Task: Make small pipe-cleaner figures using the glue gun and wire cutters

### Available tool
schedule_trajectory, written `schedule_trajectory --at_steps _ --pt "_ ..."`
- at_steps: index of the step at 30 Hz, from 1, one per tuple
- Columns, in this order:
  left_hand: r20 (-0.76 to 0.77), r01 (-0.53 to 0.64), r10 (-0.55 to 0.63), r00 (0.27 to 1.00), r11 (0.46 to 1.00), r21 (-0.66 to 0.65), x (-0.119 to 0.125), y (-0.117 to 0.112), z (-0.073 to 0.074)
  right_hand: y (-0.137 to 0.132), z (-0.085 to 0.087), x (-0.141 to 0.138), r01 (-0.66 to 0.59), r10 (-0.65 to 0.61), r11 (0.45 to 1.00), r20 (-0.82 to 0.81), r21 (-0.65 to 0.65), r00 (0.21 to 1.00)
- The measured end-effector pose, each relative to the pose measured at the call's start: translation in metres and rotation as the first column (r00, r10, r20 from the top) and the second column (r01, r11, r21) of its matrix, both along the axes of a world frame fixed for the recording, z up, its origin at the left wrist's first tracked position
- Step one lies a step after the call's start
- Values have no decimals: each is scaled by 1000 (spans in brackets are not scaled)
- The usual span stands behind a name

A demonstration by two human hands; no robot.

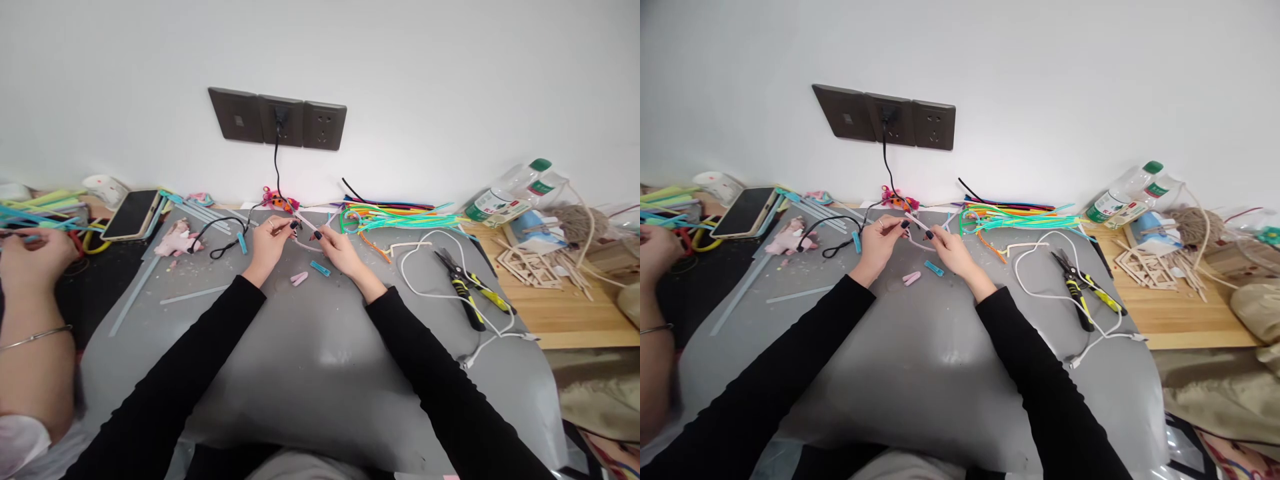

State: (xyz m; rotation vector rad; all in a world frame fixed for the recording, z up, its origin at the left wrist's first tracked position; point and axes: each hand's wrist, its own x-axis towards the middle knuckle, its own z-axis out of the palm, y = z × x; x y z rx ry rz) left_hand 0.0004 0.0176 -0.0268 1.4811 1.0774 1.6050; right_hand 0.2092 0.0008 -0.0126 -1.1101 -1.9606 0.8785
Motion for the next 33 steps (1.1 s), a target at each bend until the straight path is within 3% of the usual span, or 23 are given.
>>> schedule_trajectory --at_steps 5,10,15,19,27,33 --pt "112 52 -44 993 997 -64 3 -1 2 -1 0 -1 -15 15 1000 13 15 1000" --pt "-39 -31 29 999 998 -54 0 -4 8 2 -3 0 88 -88 996 -62 -5 994" --pt "-110 57 -64 992 996 -67 -1 -4 5 5 -4 1 159 -160 987 -98 -24 982" --pt "-128 58 -68 989 995 -77 0 -3 0 4 -3 1 167 -169 985 -85 -34 982" --pt "112 46 -30 993 989 -139 -2 -2 6 -1 3 0 41 -43 998 -45 -51 998" --pt "168 60 -36 985 988 -139 3 -5 6 -2 4 -1 4 -6 998 -31 -56 1000"
